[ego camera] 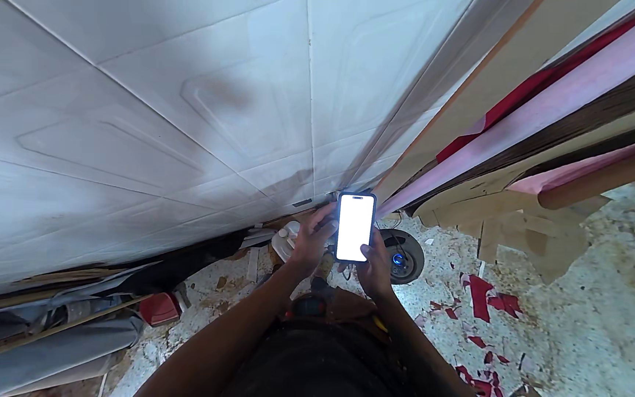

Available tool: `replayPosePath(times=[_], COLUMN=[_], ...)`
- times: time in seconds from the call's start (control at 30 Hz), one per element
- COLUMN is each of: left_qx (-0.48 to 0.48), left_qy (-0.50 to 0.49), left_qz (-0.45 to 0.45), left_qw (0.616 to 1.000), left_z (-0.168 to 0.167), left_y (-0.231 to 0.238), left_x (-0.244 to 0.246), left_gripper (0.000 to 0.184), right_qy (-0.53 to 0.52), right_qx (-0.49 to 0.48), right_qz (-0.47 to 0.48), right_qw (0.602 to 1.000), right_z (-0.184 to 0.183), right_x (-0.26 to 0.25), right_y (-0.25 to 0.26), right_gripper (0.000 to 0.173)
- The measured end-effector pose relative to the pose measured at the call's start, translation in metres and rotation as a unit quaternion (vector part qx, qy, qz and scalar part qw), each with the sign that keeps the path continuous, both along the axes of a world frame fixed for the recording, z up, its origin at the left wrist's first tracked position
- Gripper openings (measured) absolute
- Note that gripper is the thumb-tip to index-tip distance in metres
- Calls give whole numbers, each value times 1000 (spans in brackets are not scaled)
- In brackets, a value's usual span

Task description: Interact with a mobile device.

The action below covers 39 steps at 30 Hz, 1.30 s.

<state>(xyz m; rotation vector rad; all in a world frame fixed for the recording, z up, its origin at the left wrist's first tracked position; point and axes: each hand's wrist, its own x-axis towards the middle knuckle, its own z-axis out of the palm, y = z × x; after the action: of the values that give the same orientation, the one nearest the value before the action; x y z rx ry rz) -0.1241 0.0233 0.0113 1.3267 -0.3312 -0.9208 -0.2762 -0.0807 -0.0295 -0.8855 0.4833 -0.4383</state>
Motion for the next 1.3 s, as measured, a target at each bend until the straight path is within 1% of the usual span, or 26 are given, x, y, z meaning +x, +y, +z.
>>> replayPosePath(times=[0.13, 0.27, 0.43, 0.7, 0.77, 0.87, 1.07, 1.3], left_qx=[7, 6, 9, 0, -1, -1, 6, 9], left_qy=[-3, -6, -19, -24, -24, -17, -20, -13], left_qz=[-8, -13, -21, -30, -29, -23, -13, -8], left_qw=[1000, 1000, 1000, 999, 999, 1000, 1000, 1000], left_z=[0, 0, 3, 3, 4, 2, -4, -5], left_y=[0, -2, -5, -7, -8, -9, -9, -10], left_x=[-2, -4, -5, -4, -4, -3, 0, 3], left_gripper=[42, 41, 40, 40, 39, 39, 40, 39], right_qy=[37, 47, 74, 91, 88, 79, 46, 51], right_qx=[1, 4, -1, -10, -5, 11, 30, 26], right_qz=[-8, -14, -28, -43, -45, -44, -34, -30], right_qw=[999, 999, 997, 995, 995, 996, 998, 998], right_z=[1, -2, 0, 0, -2, -4, -7, -5], right_x=[-1, -3, -2, 0, 0, -1, -2, 1], right_y=[0, -1, -2, -5, -5, -5, -6, -7], right_gripper=[57, 54, 44, 39, 41, 51, 58, 56])
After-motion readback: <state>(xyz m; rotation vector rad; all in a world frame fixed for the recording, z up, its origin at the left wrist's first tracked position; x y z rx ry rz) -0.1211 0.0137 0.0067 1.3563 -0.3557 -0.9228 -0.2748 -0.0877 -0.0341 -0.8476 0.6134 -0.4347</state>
